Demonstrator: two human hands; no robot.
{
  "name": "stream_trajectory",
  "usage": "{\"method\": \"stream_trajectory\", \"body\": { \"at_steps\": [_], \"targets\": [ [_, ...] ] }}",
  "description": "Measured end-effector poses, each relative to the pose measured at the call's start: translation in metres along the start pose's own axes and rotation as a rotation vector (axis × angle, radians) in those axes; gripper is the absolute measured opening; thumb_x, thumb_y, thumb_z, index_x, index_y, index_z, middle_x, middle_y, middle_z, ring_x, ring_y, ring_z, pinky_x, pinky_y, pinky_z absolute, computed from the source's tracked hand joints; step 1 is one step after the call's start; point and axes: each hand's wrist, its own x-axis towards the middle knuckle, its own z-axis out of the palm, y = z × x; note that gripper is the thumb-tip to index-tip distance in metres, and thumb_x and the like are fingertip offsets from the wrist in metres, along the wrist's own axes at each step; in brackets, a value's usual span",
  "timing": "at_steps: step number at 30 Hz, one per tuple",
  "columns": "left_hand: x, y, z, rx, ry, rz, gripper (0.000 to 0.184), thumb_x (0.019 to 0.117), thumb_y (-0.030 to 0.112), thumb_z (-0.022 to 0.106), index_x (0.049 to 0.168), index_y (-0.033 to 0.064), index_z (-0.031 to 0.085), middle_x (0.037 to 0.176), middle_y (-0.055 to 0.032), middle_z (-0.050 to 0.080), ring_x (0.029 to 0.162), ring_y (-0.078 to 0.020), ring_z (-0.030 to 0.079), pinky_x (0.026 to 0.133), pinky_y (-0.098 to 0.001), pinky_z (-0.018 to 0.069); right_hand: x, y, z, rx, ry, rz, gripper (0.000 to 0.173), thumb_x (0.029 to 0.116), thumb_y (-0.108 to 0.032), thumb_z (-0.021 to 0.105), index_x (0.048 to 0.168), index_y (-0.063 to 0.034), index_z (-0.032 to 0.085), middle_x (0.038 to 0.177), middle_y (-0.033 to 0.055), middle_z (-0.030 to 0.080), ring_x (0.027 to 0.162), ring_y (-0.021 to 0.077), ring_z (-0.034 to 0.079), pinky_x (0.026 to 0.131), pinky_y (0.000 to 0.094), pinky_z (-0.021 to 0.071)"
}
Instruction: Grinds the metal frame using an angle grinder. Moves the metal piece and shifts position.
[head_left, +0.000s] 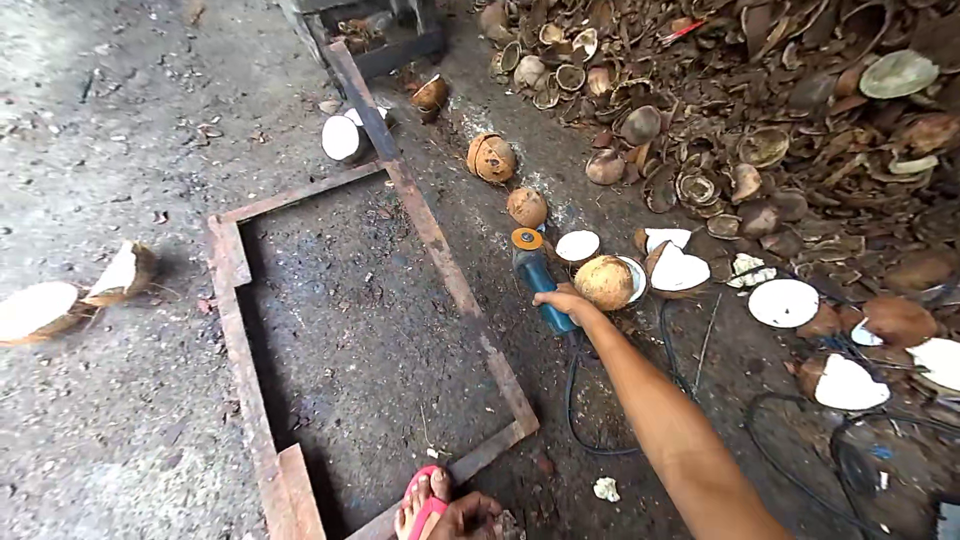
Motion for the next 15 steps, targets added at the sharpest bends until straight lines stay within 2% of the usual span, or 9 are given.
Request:
{"method": "stream_trajectory", "body": {
  "at_steps": [3,6,9,11,13,14,15],
  "targets": [
    [0.010,0.010,0.002,0.009,0.037,0.000,0.025,0.0962,0.016,0.067,0.119,0.0051,0.068,0.093,-0.0011,0.069,0.079,-0.0097,0.063,0.073,-0.0295,0.0542,-0.050,0.027,-0.003,0.186,-0.062,0.010,0.059,0.0822,-0.027,0.081,0.132,-0.0026,0.060,0.115,0.0192,0.067,0.099,0.0285,0.068,0.087,0.0476,0.0571],
    [0.019,0.021,0.006,0.010,0.055,0.018,0.029,0.0968,0.019,0.066,0.122,0.0045,0.066,0.097,-0.0026,0.069,0.081,-0.0109,0.064,0.074,-0.0304,0.0549,-0.122,0.064,-0.002,0.311,-0.083,-0.053,0.055,0.0832,-0.019,0.078,0.131,-0.0008,0.058,0.110,0.0179,0.069,0.092,0.0274,0.070,0.082,0.0454,0.0601],
    [0.023,0.029,0.014,0.017,0.046,0.020,0.031,0.0966,0.021,0.065,0.123,0.0043,0.065,0.099,-0.0026,0.068,0.082,-0.0102,0.064,0.075,-0.0296,0.0548,-0.201,0.099,-0.003,0.268,0.050,-0.115,0.059,0.0783,-0.020,0.081,0.129,0.0020,0.058,0.106,0.0175,0.070,0.090,0.0270,0.071,0.081,0.0460,0.0613],
    [0.027,0.029,0.021,0.020,0.027,0.029,0.031,0.0966,0.021,0.066,0.123,0.0045,0.065,0.099,-0.0022,0.068,0.082,-0.0093,0.062,0.074,-0.0285,0.0532,-0.245,0.120,-0.001,0.217,0.222,-0.203,0.072,0.0726,-0.029,0.081,0.132,0.0020,0.055,0.107,0.0156,0.069,0.090,0.0231,0.071,0.081,0.0446,0.0611],
    [0.027,0.029,0.028,0.044,-0.016,0.015,0.033,0.0974,0.021,0.066,0.125,0.0045,0.064,0.102,-0.0028,0.068,0.087,-0.0095,0.064,0.079,-0.0295,0.0542,-0.282,0.143,0.001,0.313,0.333,-0.279,0.093,0.0663,-0.037,0.079,0.144,0.0024,0.044,0.117,0.0133,0.066,0.097,0.0166,0.068,0.084,0.0381,0.0599],
    [0.025,0.029,0.031,0.059,-0.035,0.007,0.033,0.0979,0.022,0.066,0.126,0.0042,0.064,0.105,-0.0037,0.068,0.090,-0.0099,0.064,0.083,-0.0304,0.0551,-0.295,0.155,0.000,0.436,0.308,-0.313,0.102,0.0636,-0.040,0.081,0.147,0.0009,0.039,0.119,0.0102,0.065,0.100,0.0126,0.068,0.085,0.0333,0.0599],
    [0.024,0.029,0.034,0.074,-0.046,0.000,0.034,0.0980,0.022,0.066,0.127,0.0040,0.064,0.106,-0.0040,0.068,0.091,-0.0098,0.064,0.084,-0.0304,0.0550,-0.304,0.165,-0.002,0.597,0.225,-0.361,0.103,0.0614,-0.040,0.086,0.145,-0.0012,0.040,0.116,0.0073,0.066,0.097,0.0111,0.069,0.084,0.0314,0.0610]
  ]
}}
